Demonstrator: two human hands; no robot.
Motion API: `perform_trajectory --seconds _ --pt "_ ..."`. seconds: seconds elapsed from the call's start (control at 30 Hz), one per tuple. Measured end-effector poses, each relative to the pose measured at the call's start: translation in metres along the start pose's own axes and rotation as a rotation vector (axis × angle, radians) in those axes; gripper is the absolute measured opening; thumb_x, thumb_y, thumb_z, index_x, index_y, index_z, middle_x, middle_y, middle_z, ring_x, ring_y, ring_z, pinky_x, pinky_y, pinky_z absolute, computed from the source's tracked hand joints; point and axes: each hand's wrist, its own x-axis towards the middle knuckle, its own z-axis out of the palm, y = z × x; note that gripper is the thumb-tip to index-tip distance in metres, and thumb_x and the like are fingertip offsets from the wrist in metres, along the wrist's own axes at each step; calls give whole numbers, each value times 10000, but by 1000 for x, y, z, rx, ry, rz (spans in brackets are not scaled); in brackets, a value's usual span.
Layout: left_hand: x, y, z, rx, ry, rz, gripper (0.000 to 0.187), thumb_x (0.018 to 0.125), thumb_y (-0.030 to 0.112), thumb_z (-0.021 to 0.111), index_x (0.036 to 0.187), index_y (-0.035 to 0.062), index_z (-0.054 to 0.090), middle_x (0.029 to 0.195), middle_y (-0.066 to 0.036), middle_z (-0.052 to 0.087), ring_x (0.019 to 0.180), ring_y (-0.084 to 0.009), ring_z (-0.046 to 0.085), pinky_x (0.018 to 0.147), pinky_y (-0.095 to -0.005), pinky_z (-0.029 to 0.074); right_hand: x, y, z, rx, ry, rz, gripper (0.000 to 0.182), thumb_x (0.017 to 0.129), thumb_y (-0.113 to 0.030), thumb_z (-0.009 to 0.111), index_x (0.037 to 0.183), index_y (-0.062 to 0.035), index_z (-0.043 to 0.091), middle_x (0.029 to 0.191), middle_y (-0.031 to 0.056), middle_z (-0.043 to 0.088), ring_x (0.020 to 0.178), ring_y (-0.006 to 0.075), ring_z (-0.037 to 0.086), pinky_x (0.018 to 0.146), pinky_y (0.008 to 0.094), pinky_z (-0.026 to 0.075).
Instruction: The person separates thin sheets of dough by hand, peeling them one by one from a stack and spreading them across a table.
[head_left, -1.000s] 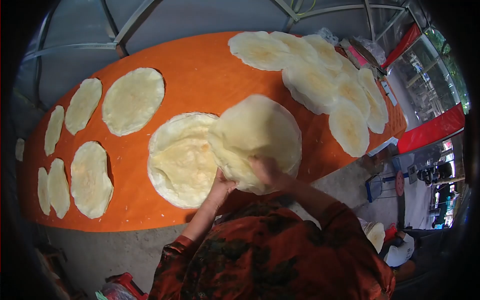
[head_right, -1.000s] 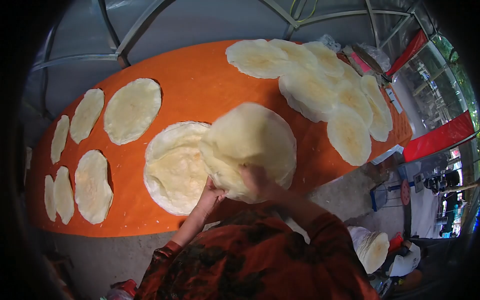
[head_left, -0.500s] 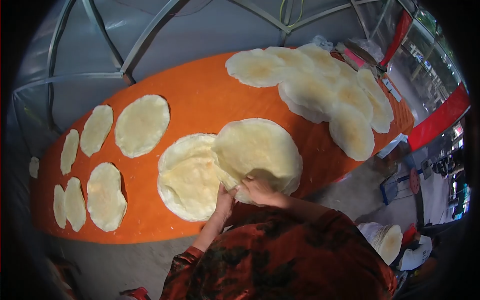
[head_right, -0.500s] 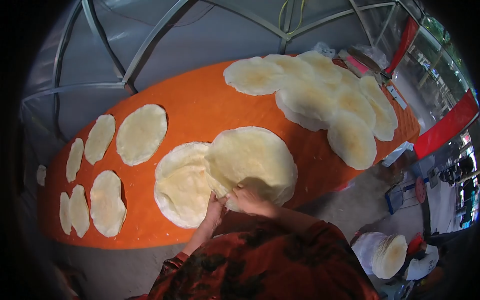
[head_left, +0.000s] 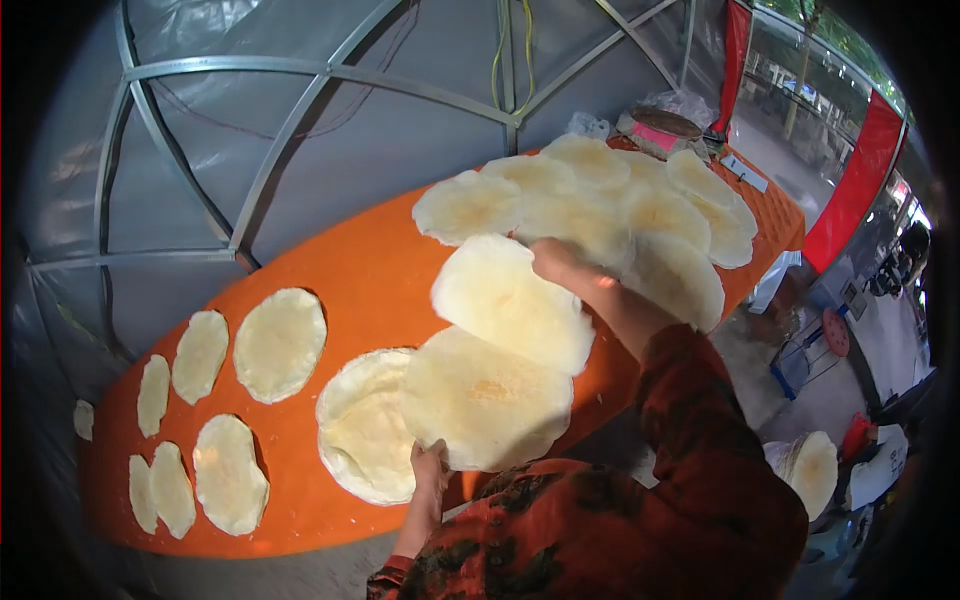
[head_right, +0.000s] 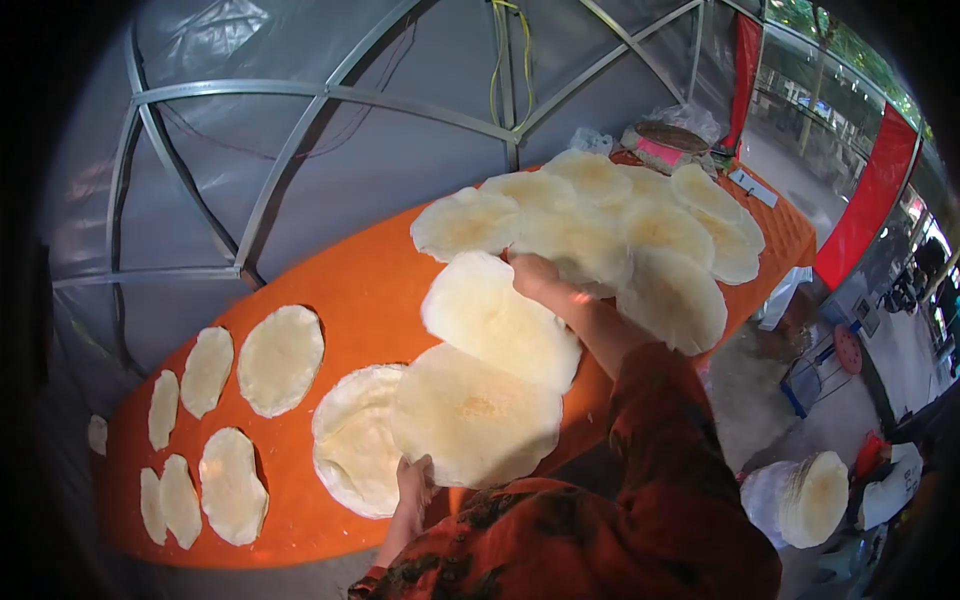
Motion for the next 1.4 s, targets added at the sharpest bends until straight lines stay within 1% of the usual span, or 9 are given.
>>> perform_trajectory --seconds 0.2,0.33,0.5,0.63,0.8,0.9,1.0,1.17,1.4 --pt "-4 -12 5 -72 -120 120 429 845 -41 575 1257 -43 454 1165 -154 599 1033 -265 610 888 -385 509 -19 -64 40 -7 18 -396 159 744 -66 566 824 -19 695 846 188 674 811 367 659 702 495 506" --pt "-23 -11 16 -24 -155 34 432 836 -53 564 1252 -37 450 1152 -165 607 1009 -271 621 823 -388 541 -72 -125 36 -203 -363 -537 227 740 -42 536 903 -43 693 943 208 669 897 387 643 774 487 496" --pt "-38 -4 22 13 -144 -26 482 829 1 554 1290 23 416 1169 -188 606 1008 -315 625 764 -450 569 -13 -120 17 264 -211 -343 185 763 -106 553 866 -52 698 887 208 676 832 374 653 738 470 499" --pt "-57 1 33 -83 -248 0 506 826 20 566 1305 42 403 1222 -207 577 1057 -331 609 782 -466 584 80 -62 -12 742 -46 -207 284 730 -113 673 992 -5 678 845 100 695 769 204 649 735 371 514" --pt "-59 -2 32 -196 -412 6 549 860 101 602 1359 46 380 1332 -172 504 1187 -334 540 907 -489 540 125 55 -30 1053 132 76 335 766 -189 690 1003 44 647 862 127 681 750 230 667 688 370 532" --pt "-69 5 44 -253 -404 11 519 881 87 594 1359 76 391 1328 -151 507 1186 -326 541 924 -491 532 84 99 -10 255 462 354 459 800 -279 704 1091 60 599 998 223 667 878 335 653 788 413 518" --pt "-59 3 46 -325 -448 -2 479 901 46 576 1349 105 418 1312 -135 518 1170 -321 552 925 -488 533 46 130 109 183 491 5 450 818 -340 699 1114 -21 584 997 181 653 975 354 624 829 453 505" --pt "-56 11 66 -178 -408 -4 483 886 62 587 1338 81 418 1267 -116 546 1135 -284 569 927 -463 533 -164 -23 131 829 -614 -382 802 846 -503 663 1379 35 400 1310 228 521 1279 315 453 1030 390 377" --pt "-34 1 69 -70 -148 -12 155 862 8 574 997 84 584 810 -22 626 704 -129 600 625 -261 494 -203 -90 158 511 -394 -147 469 798 -266 688 1159 10 572 1020 245 649 912 337 653 798 427 498"
